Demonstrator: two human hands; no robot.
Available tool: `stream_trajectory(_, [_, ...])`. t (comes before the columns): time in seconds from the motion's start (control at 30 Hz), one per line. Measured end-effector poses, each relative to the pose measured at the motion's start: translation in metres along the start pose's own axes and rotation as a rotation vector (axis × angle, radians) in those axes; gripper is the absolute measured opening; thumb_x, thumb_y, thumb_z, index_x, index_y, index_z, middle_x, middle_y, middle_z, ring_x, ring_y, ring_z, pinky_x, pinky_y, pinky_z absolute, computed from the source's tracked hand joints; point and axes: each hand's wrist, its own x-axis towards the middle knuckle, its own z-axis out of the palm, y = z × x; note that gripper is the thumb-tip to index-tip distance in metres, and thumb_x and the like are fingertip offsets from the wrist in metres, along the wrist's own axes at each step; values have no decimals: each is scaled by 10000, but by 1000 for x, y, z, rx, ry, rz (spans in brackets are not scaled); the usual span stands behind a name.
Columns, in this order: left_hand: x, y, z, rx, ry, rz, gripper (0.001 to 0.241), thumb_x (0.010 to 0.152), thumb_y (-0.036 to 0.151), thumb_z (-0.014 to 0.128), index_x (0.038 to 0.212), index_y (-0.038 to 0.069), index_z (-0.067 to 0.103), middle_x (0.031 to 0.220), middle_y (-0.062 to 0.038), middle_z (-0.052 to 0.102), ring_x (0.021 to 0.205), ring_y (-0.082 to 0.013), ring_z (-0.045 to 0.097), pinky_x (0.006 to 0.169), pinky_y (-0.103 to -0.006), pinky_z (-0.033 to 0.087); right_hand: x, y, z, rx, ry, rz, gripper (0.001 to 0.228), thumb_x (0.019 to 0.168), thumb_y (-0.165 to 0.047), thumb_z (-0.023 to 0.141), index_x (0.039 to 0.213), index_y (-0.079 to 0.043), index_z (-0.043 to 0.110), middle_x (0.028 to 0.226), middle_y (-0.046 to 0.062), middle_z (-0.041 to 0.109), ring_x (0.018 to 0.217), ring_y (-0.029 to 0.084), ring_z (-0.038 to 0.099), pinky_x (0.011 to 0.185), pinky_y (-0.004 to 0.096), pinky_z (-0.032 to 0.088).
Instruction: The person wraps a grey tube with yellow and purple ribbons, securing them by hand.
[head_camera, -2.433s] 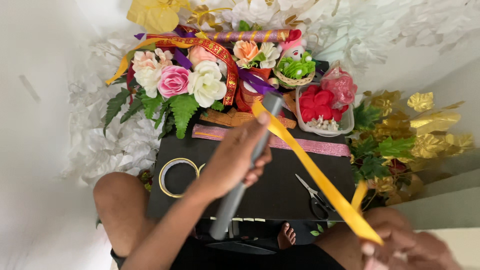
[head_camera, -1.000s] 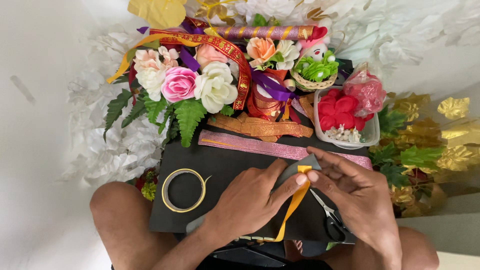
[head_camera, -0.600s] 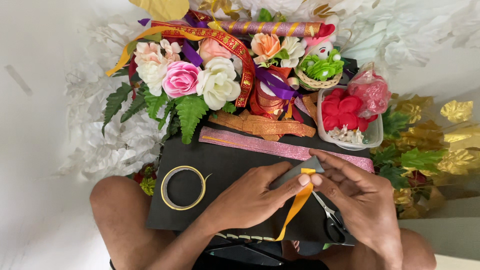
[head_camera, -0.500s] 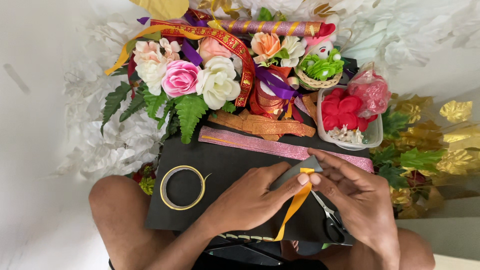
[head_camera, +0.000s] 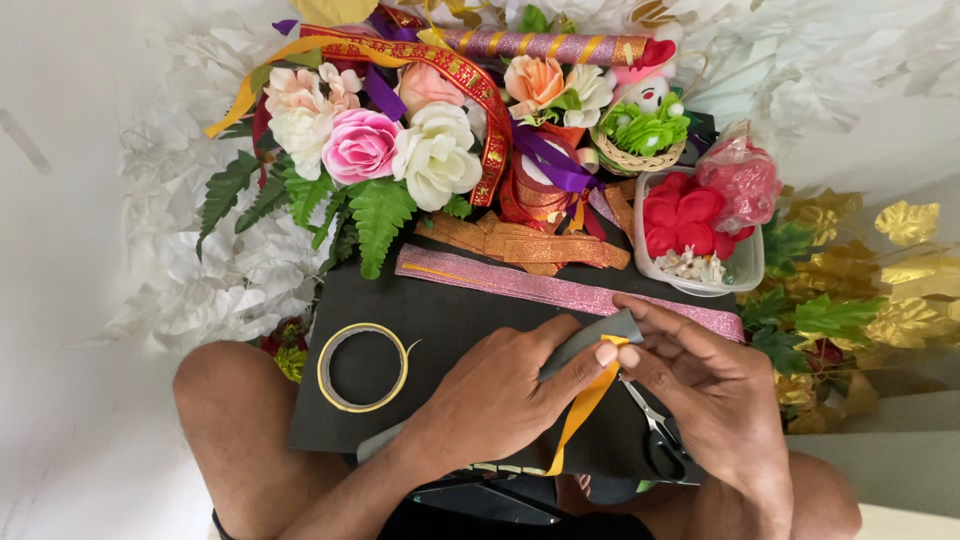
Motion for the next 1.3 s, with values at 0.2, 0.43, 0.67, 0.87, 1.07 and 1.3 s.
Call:
stream_trajectory(0.2, [2,-9,5,34,17,94,582,1005,621,316,1045,112,596,689,-185,585,700,-472,611,682,-489,426,-1,7,-3,48,-26,-25,490,847,27,758,1331,83,711,1015,133,760,918,147,671,866,278,613])
stream_trajectory(0.43, [4,-12,8,37,33,131,556,1017,596,342,1036,105,602,687,-186,585,659,-467,604,648,-491,415,-2,8,-2,38,-25,-33,484,861,12,755,1339,72,709,1002,126,758,907,145,674,848,268,607])
stream_trajectory(0.67, [0,-6,5,79,-20,88,604,1004,627,303,1051,100,594,840,-188,639,766,-500,613,710,-515,423,-5,4,-1,-26,-12,-47,475,857,21,773,1328,51,728,980,83,746,878,102,636,827,233,592])
stream_trajectory(0.87, [-5,-4,3,73,-41,95,606,1008,619,289,1073,98,594,807,-200,629,727,-498,604,701,-511,415,-7,7,-3,-9,-7,-5,482,848,4,784,1327,45,742,966,62,718,880,93,593,843,241,576])
stream_trajectory(1.07, [-7,1,1,58,-51,19,667,961,668,273,1122,116,611,761,-240,630,798,-518,612,750,-499,427,-6,10,-2,17,-17,-22,475,865,-1,777,1336,41,734,922,64,701,860,98,612,815,225,559])
stream_trajectory(1.3, [-3,-8,4,23,-4,100,632,982,636,304,1045,93,622,612,-201,563,649,-462,597,664,-473,412,-6,7,1,66,-6,-14,487,851,31,758,1333,79,707,1064,131,766,940,149,683,865,273,609])
